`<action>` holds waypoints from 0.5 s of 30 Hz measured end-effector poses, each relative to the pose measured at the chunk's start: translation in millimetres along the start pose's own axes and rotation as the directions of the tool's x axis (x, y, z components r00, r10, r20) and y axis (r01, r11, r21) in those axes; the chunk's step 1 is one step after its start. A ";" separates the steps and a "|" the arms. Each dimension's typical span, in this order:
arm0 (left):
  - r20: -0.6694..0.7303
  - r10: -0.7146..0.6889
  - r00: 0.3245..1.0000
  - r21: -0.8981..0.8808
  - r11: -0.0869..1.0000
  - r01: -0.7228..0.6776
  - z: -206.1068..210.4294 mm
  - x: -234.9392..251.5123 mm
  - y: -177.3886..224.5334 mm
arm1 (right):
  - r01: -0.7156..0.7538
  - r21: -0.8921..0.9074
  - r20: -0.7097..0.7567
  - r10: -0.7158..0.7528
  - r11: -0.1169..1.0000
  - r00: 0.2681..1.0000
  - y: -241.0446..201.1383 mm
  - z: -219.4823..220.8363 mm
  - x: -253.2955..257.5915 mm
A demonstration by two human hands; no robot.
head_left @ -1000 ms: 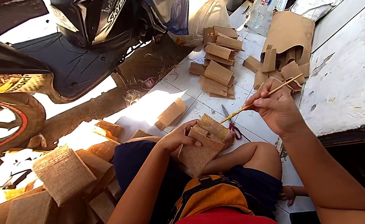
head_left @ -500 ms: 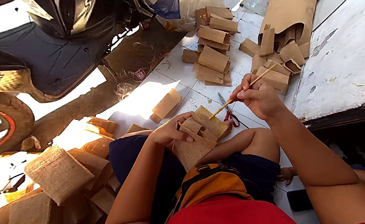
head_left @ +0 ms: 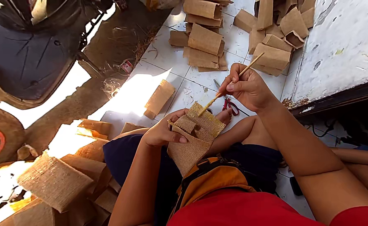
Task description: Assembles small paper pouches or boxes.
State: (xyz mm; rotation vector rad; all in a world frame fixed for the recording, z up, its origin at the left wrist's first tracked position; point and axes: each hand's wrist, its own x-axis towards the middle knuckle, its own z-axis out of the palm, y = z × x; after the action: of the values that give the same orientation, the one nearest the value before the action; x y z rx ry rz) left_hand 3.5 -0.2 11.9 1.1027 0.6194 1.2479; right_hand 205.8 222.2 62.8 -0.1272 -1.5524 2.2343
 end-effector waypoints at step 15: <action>0.000 -0.076 0.997 -0.032 0.997 0.076 2.2 1.5 -10.9 | 0.085 0.028 -0.009 -0.085 0.996 0.996 5.2 -15.3 -18.2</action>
State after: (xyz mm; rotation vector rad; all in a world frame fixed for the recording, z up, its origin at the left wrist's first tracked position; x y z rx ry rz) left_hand 10.5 1.1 3.2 1.0422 0.6350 1.1895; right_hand 225.6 227.1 49.5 -0.0604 -1.4930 2.1860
